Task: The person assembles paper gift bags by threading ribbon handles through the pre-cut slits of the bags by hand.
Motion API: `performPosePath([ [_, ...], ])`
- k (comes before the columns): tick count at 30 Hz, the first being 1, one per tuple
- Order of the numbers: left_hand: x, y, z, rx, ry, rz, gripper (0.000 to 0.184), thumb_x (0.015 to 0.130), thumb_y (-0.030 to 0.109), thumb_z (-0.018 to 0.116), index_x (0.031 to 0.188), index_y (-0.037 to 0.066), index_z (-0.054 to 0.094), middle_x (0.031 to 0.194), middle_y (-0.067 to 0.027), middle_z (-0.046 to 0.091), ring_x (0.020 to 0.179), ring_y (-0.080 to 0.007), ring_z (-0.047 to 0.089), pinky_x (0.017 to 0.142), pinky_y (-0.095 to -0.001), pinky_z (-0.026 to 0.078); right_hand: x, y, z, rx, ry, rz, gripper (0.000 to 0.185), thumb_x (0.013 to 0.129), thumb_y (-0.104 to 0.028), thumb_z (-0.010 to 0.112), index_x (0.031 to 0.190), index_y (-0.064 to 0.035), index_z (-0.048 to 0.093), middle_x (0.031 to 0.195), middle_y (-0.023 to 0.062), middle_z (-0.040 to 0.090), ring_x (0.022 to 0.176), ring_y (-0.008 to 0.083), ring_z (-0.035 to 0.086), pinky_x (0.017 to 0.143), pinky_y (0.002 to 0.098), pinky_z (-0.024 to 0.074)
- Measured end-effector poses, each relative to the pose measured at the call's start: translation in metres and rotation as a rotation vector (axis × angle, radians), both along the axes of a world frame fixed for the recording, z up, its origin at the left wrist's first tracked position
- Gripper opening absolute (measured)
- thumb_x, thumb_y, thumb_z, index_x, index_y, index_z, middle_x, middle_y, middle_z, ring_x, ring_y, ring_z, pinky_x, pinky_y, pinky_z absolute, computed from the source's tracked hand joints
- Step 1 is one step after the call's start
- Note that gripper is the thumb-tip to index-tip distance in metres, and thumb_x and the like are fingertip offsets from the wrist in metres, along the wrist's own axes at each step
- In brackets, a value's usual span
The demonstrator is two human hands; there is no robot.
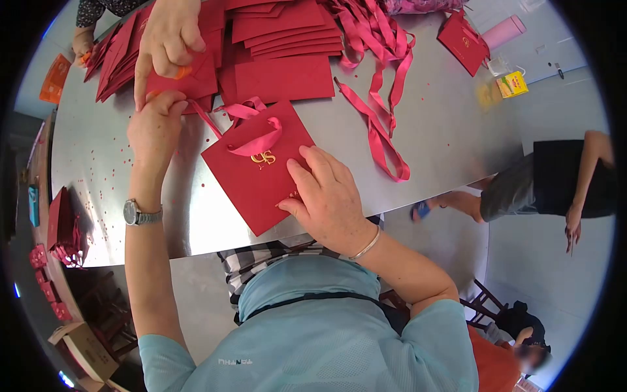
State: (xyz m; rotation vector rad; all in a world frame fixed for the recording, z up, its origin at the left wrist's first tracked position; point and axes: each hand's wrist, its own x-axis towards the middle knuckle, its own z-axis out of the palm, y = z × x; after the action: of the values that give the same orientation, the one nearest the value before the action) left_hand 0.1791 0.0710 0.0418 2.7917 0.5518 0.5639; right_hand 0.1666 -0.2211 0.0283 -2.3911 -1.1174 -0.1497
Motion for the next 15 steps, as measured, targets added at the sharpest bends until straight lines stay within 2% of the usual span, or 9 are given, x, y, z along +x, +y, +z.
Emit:
performPosePath([
  [1, 0.004, 0.002, 0.003, 0.006, 0.004, -0.002, 0.017, 0.087, 0.025, 0.063, 0.096, 0.014, 0.071, 0.093, -0.0077, 0.067, 0.087, -0.0287, 0.064, 0.076, -0.0391, 0.050, 0.000, -0.001, 0.001, 0.000, 0.010, -0.008, 0.060, 0.071, -0.028, 0.079, 0.120, 0.0014, 0.060, 0.131, 0.0199, 0.050, 0.119, 0.0373, 0.050, 0.100, 0.0447, 0.0408],
  [3, 0.010, 0.012, 0.008, -0.108, 0.047, 0.217, 0.018, 0.086, 0.027, 0.065, 0.100, 0.017, 0.072, 0.094, -0.0058, 0.068, 0.089, -0.0259, 0.065, 0.078, -0.0368, 0.051, 0.000, -0.002, 0.000, 0.014, 0.017, -0.005, 0.060, 0.071, -0.028, 0.079, 0.120, 0.0015, 0.059, 0.131, 0.0199, 0.050, 0.119, 0.0374, 0.050, 0.100, 0.0447, 0.0410],
  [5, 0.011, 0.030, -0.004, -0.158, 0.025, 0.151, 0.023, 0.085, 0.023, 0.067, 0.106, 0.017, 0.071, 0.097, -0.0067, 0.068, 0.091, -0.0248, 0.065, 0.079, -0.0356, 0.051, 0.001, -0.002, -0.001, 0.029, 0.018, 0.008, 0.061, 0.071, -0.028, 0.079, 0.120, 0.0017, 0.059, 0.131, 0.0199, 0.050, 0.120, 0.0374, 0.050, 0.100, 0.0448, 0.0411],
  [7, 0.009, 0.030, 0.001, -0.061, -0.210, 0.116, 0.027, 0.086, 0.019, 0.063, 0.112, 0.018, 0.069, 0.102, -0.0096, 0.068, 0.099, -0.0296, 0.063, 0.081, -0.0383, 0.051, 0.000, -0.001, -0.001, 0.025, 0.008, -0.002, 0.060, 0.071, -0.027, 0.079, 0.120, 0.0019, 0.059, 0.131, 0.0203, 0.050, 0.120, 0.0376, 0.050, 0.100, 0.0447, 0.0410],
  [8, 0.005, 0.027, 0.005, -0.090, -0.248, 0.100, 0.029, 0.086, 0.017, 0.061, 0.114, 0.017, 0.067, 0.101, -0.0124, 0.067, 0.097, -0.0311, 0.062, 0.082, -0.0404, 0.050, 0.000, -0.001, -0.002, 0.035, 0.010, 0.001, 0.060, 0.071, -0.027, 0.079, 0.120, 0.0019, 0.059, 0.131, 0.0203, 0.050, 0.120, 0.0376, 0.050, 0.100, 0.0447, 0.0410],
  [10, -0.005, 0.009, 0.008, -0.035, -0.305, -0.184, 0.030, 0.083, 0.011, 0.061, 0.112, 0.016, 0.068, 0.099, -0.0104, 0.067, 0.092, -0.0308, 0.062, 0.081, -0.0414, 0.050, 0.000, -0.001, -0.001, 0.019, 0.014, 0.000, 0.060, 0.072, -0.026, 0.078, 0.120, 0.0022, 0.059, 0.130, 0.0202, 0.051, 0.120, 0.0378, 0.050, 0.100, 0.0447, 0.0409],
  [11, -0.008, -0.012, 0.009, -0.083, -0.209, -0.268, 0.027, 0.080, 0.006, 0.063, 0.105, 0.013, 0.070, 0.095, -0.0091, 0.066, 0.087, -0.0295, 0.060, 0.079, -0.0416, 0.050, 0.000, -0.001, -0.002, 0.025, 0.014, 0.001, 0.060, 0.072, -0.026, 0.078, 0.120, 0.0022, 0.059, 0.130, 0.0202, 0.051, 0.120, 0.0378, 0.050, 0.100, 0.0447, 0.0409],
  [13, 0.001, -0.033, 0.005, -0.145, -0.173, -0.503, 0.022, 0.077, 0.005, 0.066, 0.098, 0.011, 0.071, 0.092, -0.0076, 0.065, 0.088, -0.0279, 0.060, 0.078, -0.0401, 0.050, 0.000, -0.001, -0.002, 0.031, 0.015, -0.001, 0.059, 0.072, -0.026, 0.078, 0.120, 0.0024, 0.059, 0.130, 0.0200, 0.051, 0.121, 0.0379, 0.050, 0.100, 0.0446, 0.0406],
  [15, 0.011, -0.038, 0.008, -0.027, -0.120, -0.513, 0.023, 0.076, 0.006, 0.069, 0.099, 0.009, 0.072, 0.093, -0.0095, 0.065, 0.088, -0.0296, 0.059, 0.077, -0.0369, 0.051, -0.001, -0.001, -0.002, 0.031, 0.002, -0.006, 0.058, 0.072, -0.026, 0.078, 0.119, 0.0018, 0.059, 0.129, 0.0194, 0.051, 0.120, 0.0364, 0.050, 0.100, 0.0438, 0.0406],
])
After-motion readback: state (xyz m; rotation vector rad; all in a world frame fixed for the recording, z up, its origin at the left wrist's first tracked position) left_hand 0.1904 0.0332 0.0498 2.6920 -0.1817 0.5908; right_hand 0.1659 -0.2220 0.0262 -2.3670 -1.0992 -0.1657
